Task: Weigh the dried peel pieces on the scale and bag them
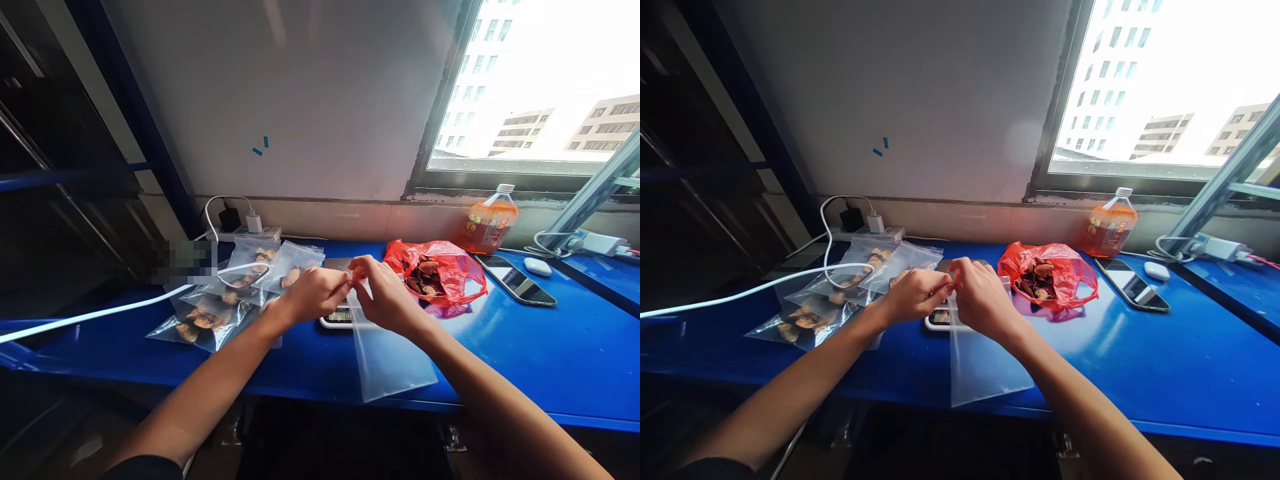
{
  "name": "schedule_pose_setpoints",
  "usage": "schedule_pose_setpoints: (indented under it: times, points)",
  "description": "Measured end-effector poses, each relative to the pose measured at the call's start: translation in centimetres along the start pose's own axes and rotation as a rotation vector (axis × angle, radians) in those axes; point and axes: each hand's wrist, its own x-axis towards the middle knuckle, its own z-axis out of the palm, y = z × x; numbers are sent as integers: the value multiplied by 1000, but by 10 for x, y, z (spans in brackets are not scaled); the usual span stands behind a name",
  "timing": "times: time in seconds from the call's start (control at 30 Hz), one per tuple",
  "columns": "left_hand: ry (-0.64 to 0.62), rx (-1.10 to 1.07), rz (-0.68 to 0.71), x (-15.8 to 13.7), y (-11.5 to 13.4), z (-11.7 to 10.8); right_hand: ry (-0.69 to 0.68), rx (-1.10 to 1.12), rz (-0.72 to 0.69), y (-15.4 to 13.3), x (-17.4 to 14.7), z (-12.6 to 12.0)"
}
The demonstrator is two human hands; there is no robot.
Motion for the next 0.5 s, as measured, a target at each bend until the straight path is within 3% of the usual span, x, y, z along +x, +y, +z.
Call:
schedule_pose_setpoints:
  times: [0.17, 0.33, 0.5]
  points:
    - [-58, -161, 26, 1, -6, -13, -83, 147, -75, 4, 1, -7]
    - [-35, -313, -34, 2, -9, -25, -82, 209, 6, 10, 5, -13]
    - [-20, -351, -55, 2, -6, -28, -106, 245, -1, 23, 7, -18]
